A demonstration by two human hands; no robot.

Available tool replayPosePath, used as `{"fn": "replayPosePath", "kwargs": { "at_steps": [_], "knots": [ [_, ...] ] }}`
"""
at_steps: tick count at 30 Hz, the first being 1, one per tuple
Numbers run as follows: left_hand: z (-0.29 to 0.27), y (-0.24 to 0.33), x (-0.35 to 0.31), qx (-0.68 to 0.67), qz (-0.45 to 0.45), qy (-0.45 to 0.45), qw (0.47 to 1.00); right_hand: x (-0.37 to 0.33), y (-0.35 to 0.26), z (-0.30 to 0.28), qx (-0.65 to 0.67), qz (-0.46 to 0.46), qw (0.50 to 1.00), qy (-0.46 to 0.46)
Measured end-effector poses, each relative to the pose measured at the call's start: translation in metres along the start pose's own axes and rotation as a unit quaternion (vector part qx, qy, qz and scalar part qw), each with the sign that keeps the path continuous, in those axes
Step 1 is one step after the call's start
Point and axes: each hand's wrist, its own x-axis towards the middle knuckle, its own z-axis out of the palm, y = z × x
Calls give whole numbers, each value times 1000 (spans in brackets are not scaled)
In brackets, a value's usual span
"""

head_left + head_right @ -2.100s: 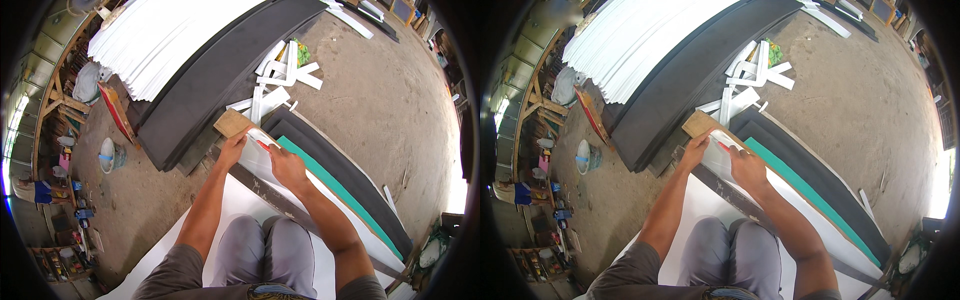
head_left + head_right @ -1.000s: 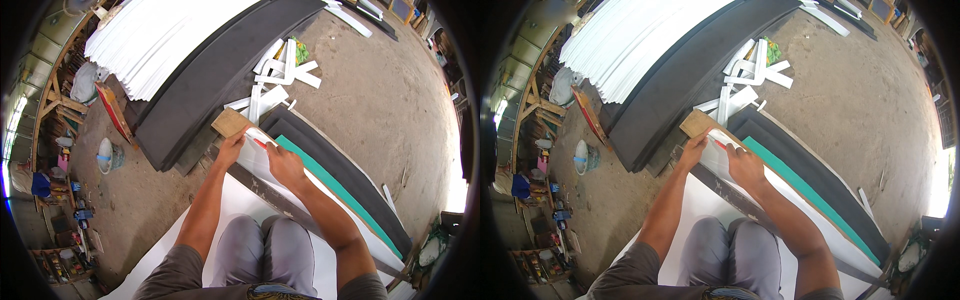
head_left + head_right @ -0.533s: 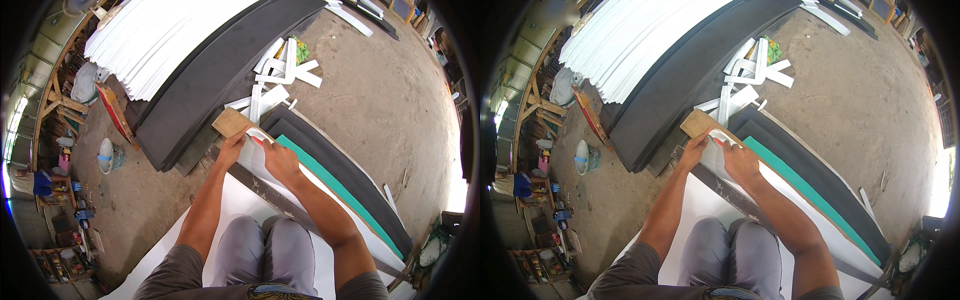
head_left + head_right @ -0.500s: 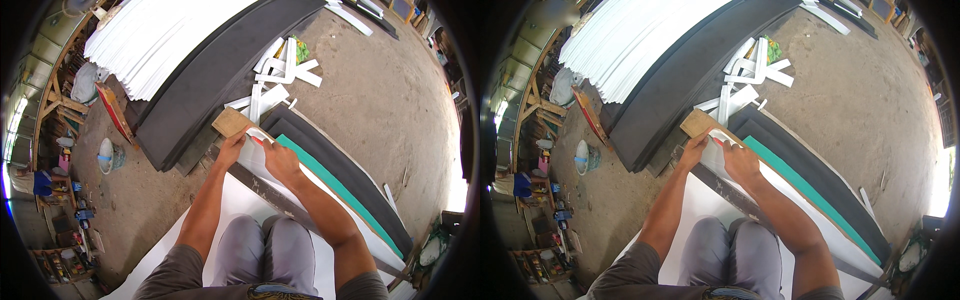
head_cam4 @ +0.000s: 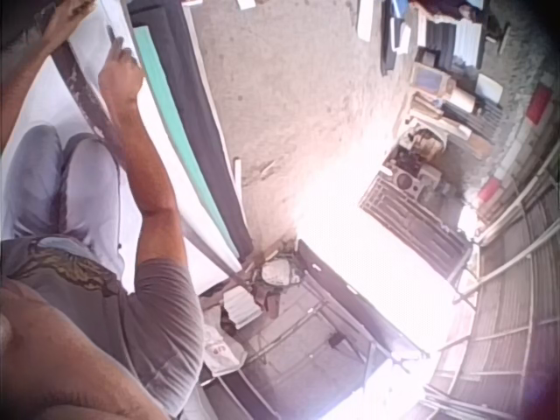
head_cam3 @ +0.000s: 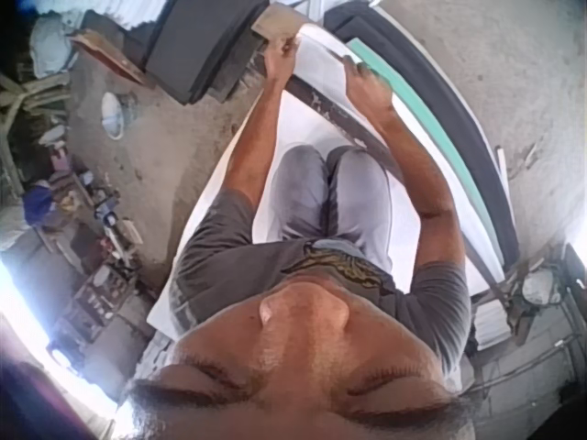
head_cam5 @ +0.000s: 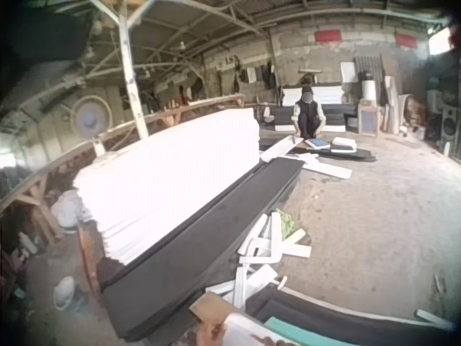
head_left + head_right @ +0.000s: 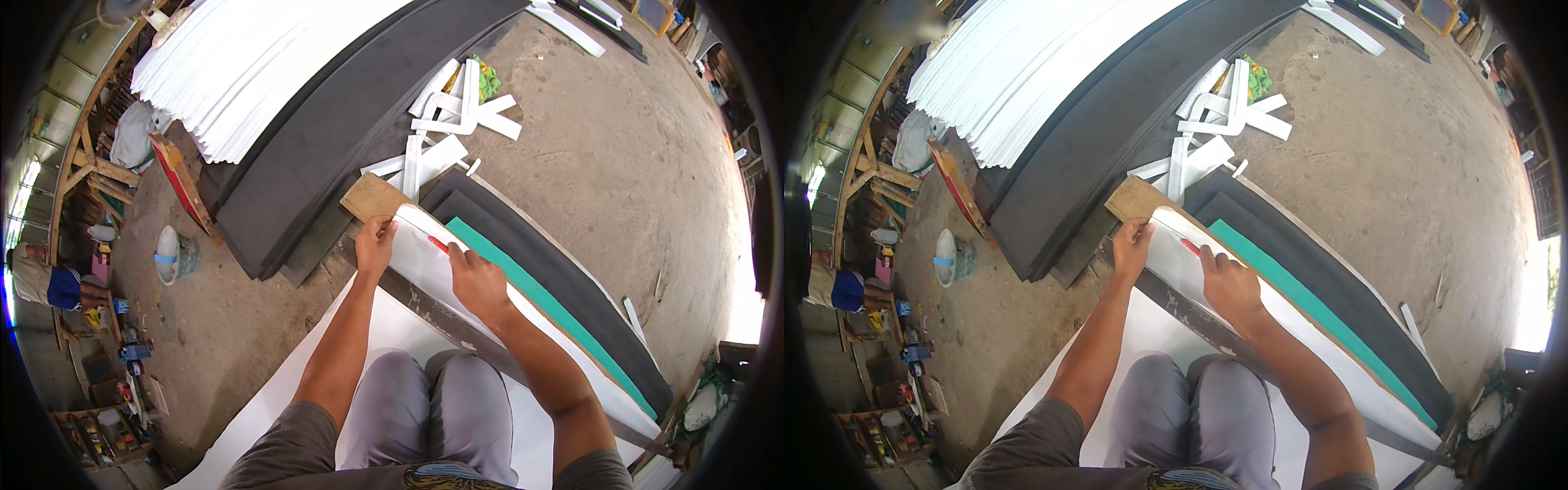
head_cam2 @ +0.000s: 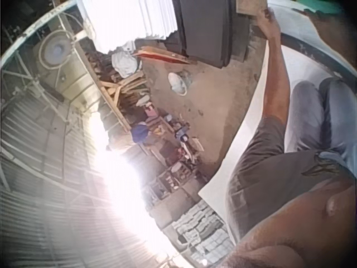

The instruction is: The person uses a utility knife to cut a thin strip from the edge of a large white sheet. After cutting, the person wipes the surface of the white sheet with a yellow and green cloth.

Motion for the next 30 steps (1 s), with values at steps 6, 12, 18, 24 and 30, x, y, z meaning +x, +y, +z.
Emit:
{"fn": "replayPosePath", "kwargs": {
  "at_steps": [6, 12, 18, 24, 30],
  "knots": [
    [2, 5, -2, -57, -34, -6, 998, 27, -14, 15, -2, -24, 1000, 17],
    [0, 6, -1, -86, -60, -14, 994, 44, -19, 23, -23, -22, 999, -7],
    [0, 4, 0, -86, -66, -17, 994, 47, -21, 29, -56, -20, 998, -24],
    [-6, 1, -2, -98, -62, -33, 993, 37, -28, 17, -70, 5, 995, -67],
    [-3, -1, -2, -79, -14, -36, 996, -10, 9, 25, -81, 32, 993, -84]
  ]
}}
